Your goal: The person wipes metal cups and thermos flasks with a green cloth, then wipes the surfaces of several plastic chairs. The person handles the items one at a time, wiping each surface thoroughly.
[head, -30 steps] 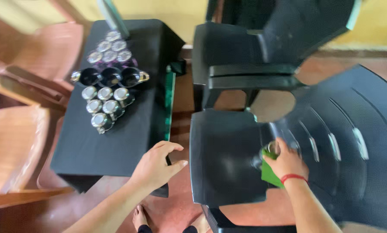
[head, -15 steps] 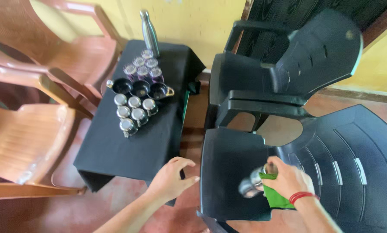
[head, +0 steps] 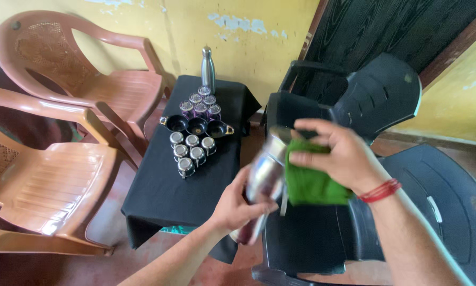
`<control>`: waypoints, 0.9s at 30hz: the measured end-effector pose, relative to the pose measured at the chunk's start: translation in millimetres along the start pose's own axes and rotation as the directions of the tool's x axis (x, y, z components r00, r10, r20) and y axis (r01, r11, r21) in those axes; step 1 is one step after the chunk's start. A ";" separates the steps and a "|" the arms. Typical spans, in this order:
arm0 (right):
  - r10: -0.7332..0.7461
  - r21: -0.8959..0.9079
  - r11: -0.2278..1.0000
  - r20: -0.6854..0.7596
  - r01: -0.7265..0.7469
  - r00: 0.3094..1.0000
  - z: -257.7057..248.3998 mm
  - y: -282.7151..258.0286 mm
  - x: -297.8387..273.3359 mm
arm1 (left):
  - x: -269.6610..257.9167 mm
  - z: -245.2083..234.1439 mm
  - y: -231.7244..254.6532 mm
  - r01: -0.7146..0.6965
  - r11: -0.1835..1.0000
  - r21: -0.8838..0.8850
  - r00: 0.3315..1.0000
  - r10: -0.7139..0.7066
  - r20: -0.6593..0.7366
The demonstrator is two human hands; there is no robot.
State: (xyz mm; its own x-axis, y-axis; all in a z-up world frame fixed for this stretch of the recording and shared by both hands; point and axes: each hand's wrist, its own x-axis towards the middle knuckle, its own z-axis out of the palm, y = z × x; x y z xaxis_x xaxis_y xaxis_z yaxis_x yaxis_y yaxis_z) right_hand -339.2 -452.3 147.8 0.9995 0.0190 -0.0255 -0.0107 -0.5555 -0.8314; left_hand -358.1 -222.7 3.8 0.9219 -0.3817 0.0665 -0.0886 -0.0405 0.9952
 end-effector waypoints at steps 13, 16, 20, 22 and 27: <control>-0.697 -0.203 0.703 -0.010 0.681 0.717 114.3 -9.8 -4.8 | 23.6 -37.7 20.1 0.316 0.524 -0.791 0.932 -0.325 0.157; -0.643 -0.074 0.760 0.061 0.646 0.763 127.5 6.9 -32.4 | 22.8 -58.2 19.5 0.283 0.499 -0.819 0.941 -0.312 0.135; -0.623 -0.026 0.779 0.084 0.626 0.778 132.2 37.6 -78.5 | 30.7 -74.4 21.4 0.287 0.512 -0.809 0.914 -0.399 0.072; -0.604 -0.052 0.794 0.052 0.606 0.795 141.4 47.8 -92.6 | 32.3 -73.8 20.1 0.300 0.552 -0.778 0.889 -0.457 0.018; -0.543 0.050 0.840 0.049 0.541 0.838 137.9 42.6 -64.9 | 25.8 -60.6 16.9 0.261 0.697 -0.668 0.960 -0.263 0.100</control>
State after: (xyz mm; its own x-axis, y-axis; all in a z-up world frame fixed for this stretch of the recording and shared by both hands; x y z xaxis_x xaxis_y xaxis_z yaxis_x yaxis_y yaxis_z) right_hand -408.7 -362.6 37.6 0.8424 0.3584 0.4025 0.5299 -0.4150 -0.7396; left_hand -313.0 -177.3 26.7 0.8703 -0.4479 -0.2051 0.4304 0.4886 0.7590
